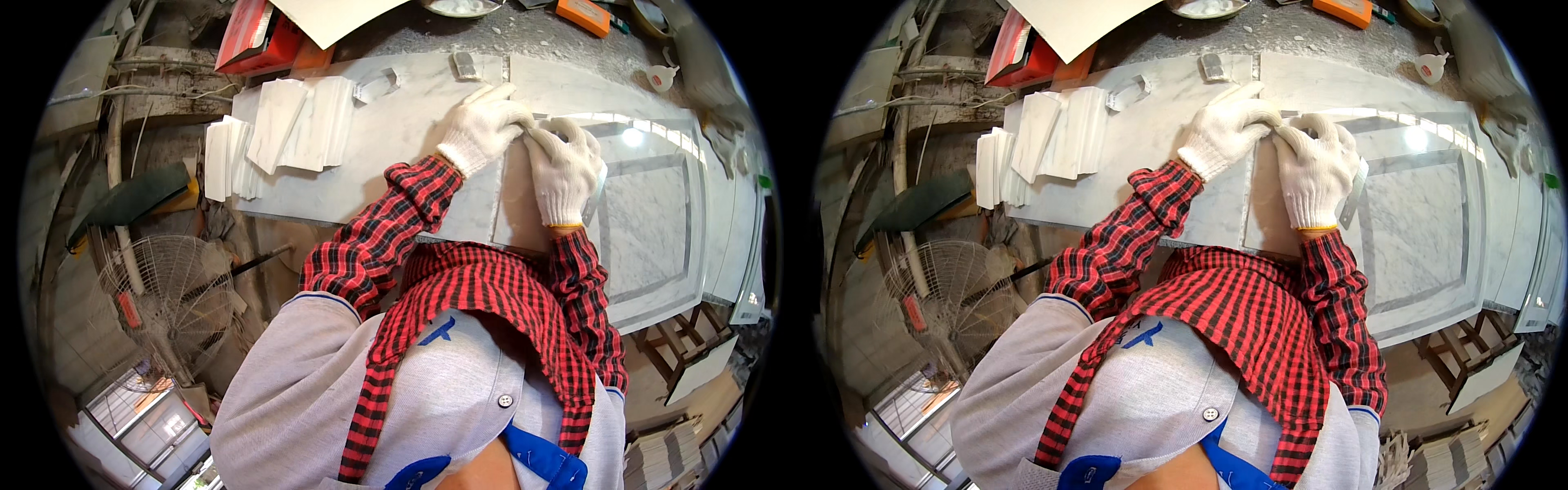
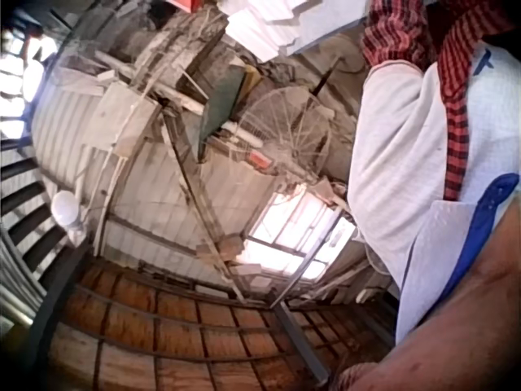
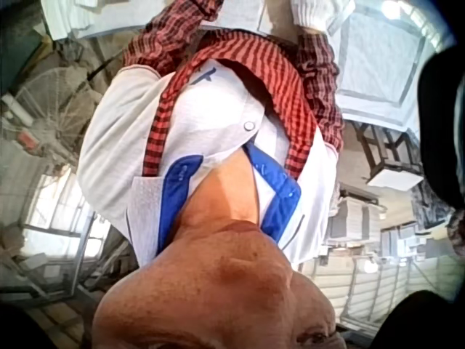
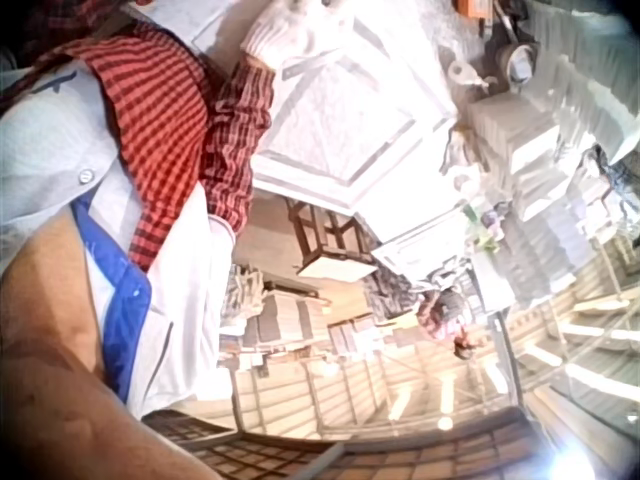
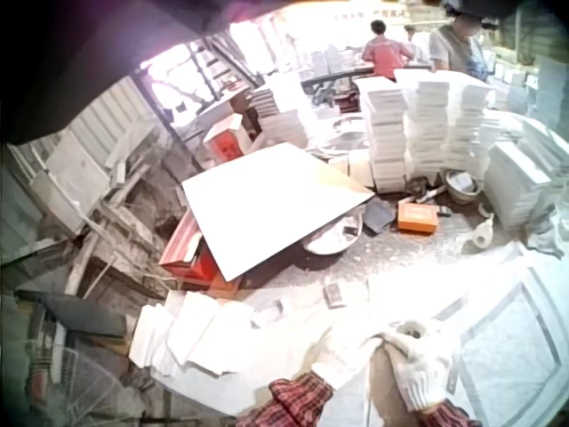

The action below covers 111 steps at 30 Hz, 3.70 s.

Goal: The person uses a utility knife to trim excess material from the edges of white plastic panels. They repeatedly score and snap off strips, then scrape the edges to smooth them. The person also applies a liquid from a small bottle to the panel edges before continuing to trim and clean the surfaces.

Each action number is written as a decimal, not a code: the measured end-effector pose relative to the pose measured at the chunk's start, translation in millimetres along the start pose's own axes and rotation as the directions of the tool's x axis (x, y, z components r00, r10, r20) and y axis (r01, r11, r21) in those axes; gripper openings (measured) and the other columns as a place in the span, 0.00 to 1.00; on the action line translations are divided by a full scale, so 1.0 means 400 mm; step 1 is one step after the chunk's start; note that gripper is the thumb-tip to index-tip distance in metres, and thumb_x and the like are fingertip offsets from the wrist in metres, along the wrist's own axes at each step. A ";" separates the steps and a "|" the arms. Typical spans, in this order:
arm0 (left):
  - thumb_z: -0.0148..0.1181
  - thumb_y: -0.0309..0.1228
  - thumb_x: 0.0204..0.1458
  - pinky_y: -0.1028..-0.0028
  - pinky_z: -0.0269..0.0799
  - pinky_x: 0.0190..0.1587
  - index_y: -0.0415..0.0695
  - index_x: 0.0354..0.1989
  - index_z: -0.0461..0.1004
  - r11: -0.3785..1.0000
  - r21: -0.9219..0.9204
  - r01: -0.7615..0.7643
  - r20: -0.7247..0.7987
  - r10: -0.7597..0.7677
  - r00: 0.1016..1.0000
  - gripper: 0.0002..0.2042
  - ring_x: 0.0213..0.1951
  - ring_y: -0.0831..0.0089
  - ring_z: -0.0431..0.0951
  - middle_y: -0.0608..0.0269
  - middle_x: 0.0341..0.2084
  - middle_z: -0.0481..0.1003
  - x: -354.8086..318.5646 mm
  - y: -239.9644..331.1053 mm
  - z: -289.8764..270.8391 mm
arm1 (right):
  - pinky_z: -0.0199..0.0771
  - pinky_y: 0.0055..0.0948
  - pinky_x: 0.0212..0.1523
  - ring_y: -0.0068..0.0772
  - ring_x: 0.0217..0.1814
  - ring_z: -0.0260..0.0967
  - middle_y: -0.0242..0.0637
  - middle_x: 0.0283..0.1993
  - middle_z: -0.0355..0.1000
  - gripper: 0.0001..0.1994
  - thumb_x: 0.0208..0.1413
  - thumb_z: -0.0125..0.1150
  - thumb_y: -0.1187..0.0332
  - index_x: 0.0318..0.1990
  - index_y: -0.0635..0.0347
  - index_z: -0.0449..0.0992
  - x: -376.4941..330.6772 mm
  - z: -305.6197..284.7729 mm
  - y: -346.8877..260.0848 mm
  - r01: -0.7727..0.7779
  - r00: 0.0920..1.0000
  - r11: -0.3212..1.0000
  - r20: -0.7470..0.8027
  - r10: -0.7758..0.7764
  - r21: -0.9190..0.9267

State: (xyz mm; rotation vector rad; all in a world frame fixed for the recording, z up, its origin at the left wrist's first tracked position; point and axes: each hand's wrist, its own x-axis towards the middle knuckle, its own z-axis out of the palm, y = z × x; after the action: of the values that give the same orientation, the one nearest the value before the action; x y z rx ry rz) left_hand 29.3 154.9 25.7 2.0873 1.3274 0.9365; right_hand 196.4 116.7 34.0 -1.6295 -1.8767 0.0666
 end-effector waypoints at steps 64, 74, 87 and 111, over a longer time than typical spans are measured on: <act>0.66 0.23 0.49 0.71 0.69 0.55 0.38 0.58 0.73 0.988 -0.063 0.138 0.109 -0.131 0.985 0.25 0.46 0.69 0.77 0.59 0.40 0.84 0.020 -0.007 0.017 | 0.59 0.51 0.68 0.55 0.72 0.55 0.46 0.72 0.59 0.53 0.24 0.81 0.50 0.66 0.57 0.66 -0.268 -0.264 0.058 -0.112 0.941 0.983 0.302 0.151 -0.142; 0.64 0.26 0.49 0.70 0.71 0.54 0.43 0.56 0.75 0.987 -0.091 0.132 0.098 -0.123 0.988 0.23 0.48 0.66 0.77 0.63 0.38 0.84 0.016 -0.005 0.016 | 0.65 0.47 0.63 0.47 0.64 0.65 0.37 0.59 0.71 0.30 0.30 0.76 0.64 0.49 0.51 0.78 -0.230 -0.247 0.043 -0.058 0.981 0.997 0.181 0.068 -0.059; 0.63 0.19 0.47 0.72 0.73 0.54 0.38 0.57 0.73 0.988 -0.089 0.124 0.166 -0.108 0.980 0.25 0.47 0.68 0.80 0.56 0.42 0.79 0.026 -0.006 0.012 | 0.73 0.34 0.58 0.44 0.57 0.74 0.47 0.57 0.75 0.14 0.57 0.60 0.80 0.50 0.62 0.80 -0.233 -0.326 0.108 -0.292 0.954 0.870 0.058 0.293 0.397; 0.64 0.25 0.45 0.65 0.64 0.63 0.43 0.53 0.77 0.998 -0.001 0.056 0.101 -0.055 0.993 0.22 0.49 0.64 0.76 0.66 0.40 0.84 0.027 -0.007 0.014 | 0.70 0.18 0.39 0.16 0.36 0.69 0.30 0.36 0.78 0.17 0.57 0.65 0.73 0.54 0.67 0.78 -0.143 -0.407 0.195 -0.828 0.561 0.507 0.351 0.750 0.240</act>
State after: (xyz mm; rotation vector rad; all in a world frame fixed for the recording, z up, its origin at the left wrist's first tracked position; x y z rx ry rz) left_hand 35.3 165.8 23.3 2.0557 1.3239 0.7992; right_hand 345.5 23.8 104.7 -2.1026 -0.9496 0.9751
